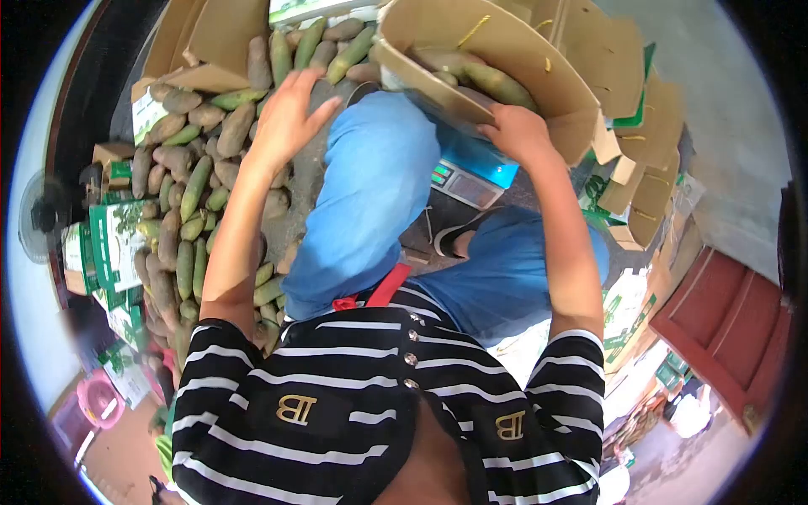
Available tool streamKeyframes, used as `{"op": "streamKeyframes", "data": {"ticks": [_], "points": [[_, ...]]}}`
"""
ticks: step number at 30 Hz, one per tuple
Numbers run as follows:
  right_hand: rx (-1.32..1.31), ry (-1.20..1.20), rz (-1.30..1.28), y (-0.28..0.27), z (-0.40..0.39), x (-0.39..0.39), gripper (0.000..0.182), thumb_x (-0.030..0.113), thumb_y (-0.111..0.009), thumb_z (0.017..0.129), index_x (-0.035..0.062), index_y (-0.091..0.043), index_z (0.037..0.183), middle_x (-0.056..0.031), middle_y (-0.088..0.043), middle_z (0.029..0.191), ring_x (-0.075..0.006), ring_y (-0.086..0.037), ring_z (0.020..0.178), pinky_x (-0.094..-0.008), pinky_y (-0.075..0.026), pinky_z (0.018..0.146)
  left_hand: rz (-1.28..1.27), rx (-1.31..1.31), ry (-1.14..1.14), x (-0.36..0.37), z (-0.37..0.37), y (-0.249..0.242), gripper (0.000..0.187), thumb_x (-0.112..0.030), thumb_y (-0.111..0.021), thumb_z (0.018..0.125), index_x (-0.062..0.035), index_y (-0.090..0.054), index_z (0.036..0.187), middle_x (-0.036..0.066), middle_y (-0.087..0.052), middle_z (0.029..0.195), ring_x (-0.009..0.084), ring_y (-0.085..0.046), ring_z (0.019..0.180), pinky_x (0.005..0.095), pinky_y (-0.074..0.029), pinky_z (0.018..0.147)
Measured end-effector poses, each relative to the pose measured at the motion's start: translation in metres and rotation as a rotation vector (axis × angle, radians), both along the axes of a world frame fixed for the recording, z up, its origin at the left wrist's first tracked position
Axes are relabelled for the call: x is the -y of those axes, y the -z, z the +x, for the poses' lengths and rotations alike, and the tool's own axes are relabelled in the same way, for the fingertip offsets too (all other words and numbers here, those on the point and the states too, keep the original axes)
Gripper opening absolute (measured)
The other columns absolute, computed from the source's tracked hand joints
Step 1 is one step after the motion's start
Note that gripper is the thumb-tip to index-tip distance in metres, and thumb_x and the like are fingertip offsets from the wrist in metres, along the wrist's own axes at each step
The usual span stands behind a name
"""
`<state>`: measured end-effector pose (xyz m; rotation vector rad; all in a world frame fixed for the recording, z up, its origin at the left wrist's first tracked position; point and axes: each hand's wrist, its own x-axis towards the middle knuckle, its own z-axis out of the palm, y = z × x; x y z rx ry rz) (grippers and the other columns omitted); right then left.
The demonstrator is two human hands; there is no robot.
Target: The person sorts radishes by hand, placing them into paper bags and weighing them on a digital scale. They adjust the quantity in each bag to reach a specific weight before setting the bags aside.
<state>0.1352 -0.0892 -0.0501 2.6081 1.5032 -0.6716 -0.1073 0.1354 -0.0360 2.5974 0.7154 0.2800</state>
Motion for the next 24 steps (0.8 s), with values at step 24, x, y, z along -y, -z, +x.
{"op": "streamKeyframes", "data": {"ticks": [24], "points": [[-0.048,-0.059,0.104,-0.013,-0.009,-0.001,0.032,0.03,-0.05,0.091,0.0,-0.057,0.101,-0.0264,-0.058,0.087,-0.0432,-0.055,0.083,-0.0439,-0.044,0.069,0.268,-1.141,-0.53,0.009,-0.343,0.19,0.033,-0.018,-0.06,0.078,-0.0122,-0.054,0.11,0.009,-0.051,0.111,0.0271,-0.047,0.107,0.0431,-0.039,0.082]]}}
